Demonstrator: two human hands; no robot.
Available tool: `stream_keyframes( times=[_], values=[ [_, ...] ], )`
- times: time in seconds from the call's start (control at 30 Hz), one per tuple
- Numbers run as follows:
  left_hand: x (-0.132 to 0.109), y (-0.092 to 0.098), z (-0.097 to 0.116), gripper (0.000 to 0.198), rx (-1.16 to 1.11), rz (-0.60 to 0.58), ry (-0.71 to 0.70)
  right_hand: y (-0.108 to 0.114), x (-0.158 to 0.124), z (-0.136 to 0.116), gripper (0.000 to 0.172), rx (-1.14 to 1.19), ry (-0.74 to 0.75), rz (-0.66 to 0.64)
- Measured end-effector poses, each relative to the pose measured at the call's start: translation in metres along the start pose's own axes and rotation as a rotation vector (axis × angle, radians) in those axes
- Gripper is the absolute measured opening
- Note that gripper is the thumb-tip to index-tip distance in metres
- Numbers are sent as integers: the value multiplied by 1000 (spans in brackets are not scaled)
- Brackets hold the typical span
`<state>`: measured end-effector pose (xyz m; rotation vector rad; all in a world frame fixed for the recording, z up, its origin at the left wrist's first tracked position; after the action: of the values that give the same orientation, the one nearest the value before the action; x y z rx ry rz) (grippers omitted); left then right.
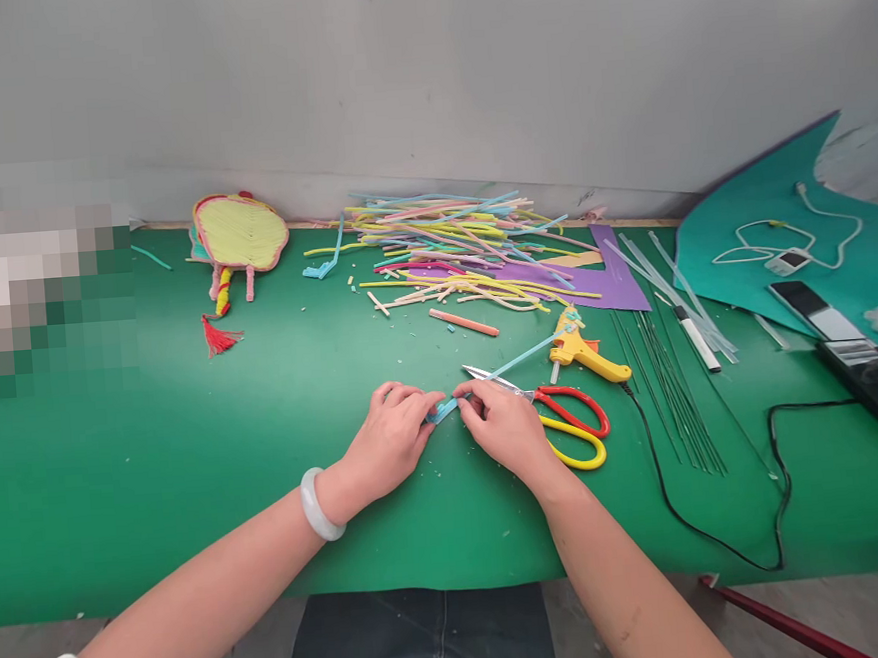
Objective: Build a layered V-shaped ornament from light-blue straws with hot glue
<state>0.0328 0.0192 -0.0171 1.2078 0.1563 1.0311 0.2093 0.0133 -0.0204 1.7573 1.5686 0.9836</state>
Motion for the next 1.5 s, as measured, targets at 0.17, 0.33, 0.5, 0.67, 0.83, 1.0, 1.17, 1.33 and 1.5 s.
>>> stream_keyframes(
  times=[0.17, 0.33, 0.5, 0.67, 0.83, 1.0, 1.17, 1.33, 1.5],
  values=[
    [0, 0, -1, 34, -9, -1, 1, 0, 0, 2, 19, 24, -3, -16],
    [0, -1, -3, 34, -10, -1, 3, -1, 1, 3, 17, 20, -20, -15],
    [0, 1, 0, 33, -25, -1, 5, 0, 2, 3, 17, 29, -31, -24],
    [0, 12, -5, 36, -138, 35, 70, -1, 2, 4, 18, 37, -36, -32],
    [1, 17, -30, 23, -132, 58, 201, -1, 1, 4, 18, 40, -42, -27],
    [5, 9, -37, 17, -136, 12, 188, -1, 1, 5, 18, 36, -32, -29],
    [7, 2, -29, 23, -127, -19, 101, -1, 1, 5, 17, 30, -12, -12],
    [6, 2, -27, 29, -92, -37, 61, -2, 1, 5, 16, 25, -3, -10],
    [5, 2, -28, 26, -63, -56, 53, -3, 1, 6, 17, 11, 8, -8]
  ],
)
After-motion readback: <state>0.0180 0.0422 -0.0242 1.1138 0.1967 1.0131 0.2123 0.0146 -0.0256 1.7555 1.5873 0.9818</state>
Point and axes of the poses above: each hand's wrist, its own x-axis towards the middle knuckle, its own y-axis out of the back of the hand, z = x × y, the point moved 3 cm from there along x, towards the middle knuckle, and after that the axes turned 7 degrees about z, right-handed, at the moved point
